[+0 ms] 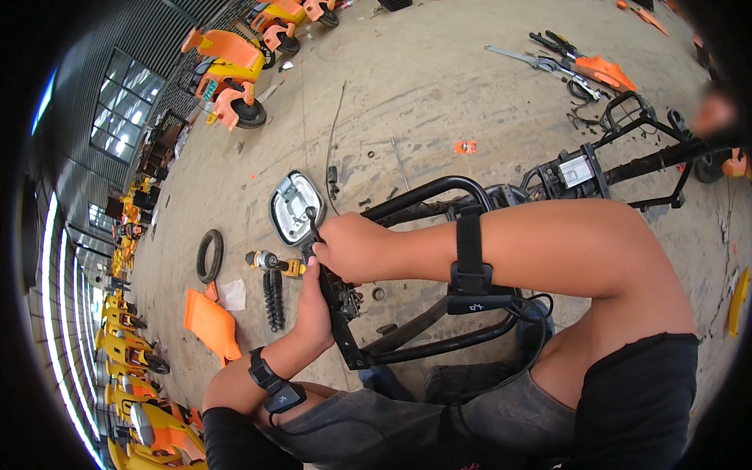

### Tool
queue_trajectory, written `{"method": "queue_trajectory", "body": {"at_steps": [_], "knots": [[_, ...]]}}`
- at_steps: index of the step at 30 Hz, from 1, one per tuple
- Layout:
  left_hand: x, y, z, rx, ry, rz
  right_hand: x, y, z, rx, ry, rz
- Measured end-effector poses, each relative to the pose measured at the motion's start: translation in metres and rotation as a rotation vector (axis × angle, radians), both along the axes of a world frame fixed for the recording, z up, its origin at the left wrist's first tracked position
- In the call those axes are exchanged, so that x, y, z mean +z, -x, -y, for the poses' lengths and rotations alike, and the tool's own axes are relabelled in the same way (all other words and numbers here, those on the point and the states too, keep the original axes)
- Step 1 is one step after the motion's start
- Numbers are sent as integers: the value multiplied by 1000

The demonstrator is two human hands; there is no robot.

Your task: The person sits on the floor and assembles a black metal scooter frame, using a screwdriver to tighten bolts and securing a black cable to the frame. The person handles the frame, cable, and screwdriver while working in a workshop environment.

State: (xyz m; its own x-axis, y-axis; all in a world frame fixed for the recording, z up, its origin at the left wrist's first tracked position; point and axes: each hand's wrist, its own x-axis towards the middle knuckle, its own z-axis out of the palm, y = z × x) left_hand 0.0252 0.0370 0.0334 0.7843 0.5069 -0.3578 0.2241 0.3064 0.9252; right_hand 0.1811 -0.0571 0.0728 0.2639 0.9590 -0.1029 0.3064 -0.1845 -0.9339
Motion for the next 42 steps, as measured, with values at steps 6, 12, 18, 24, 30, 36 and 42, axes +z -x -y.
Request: {"method": "queue_trajectory", "body": {"at_steps": [6, 12, 18, 24, 30, 36, 42], "knots": [[2, -1, 2, 13, -7, 4, -15, 3, 2, -79, -157, 25], [1, 1, 1, 24, 46, -32, -20, 4, 5, -134, -169, 9], [-1, 2, -1, 32, 75, -31, -22, 7, 2, -138, -238, 160], [-11, 4, -8, -4, 31, 5, -28, 13, 7, -153, -391, 282], [-10, 6, -7, 33, 76, -6, -24, 13, 9, -86, -438, 401], [-14, 8, -7, 99, 103, 28, -15, 12, 13, 70, -436, 500], [-17, 8, -12, 20, 92, -16, -14, 20, 31, 253, -569, 662]]}}
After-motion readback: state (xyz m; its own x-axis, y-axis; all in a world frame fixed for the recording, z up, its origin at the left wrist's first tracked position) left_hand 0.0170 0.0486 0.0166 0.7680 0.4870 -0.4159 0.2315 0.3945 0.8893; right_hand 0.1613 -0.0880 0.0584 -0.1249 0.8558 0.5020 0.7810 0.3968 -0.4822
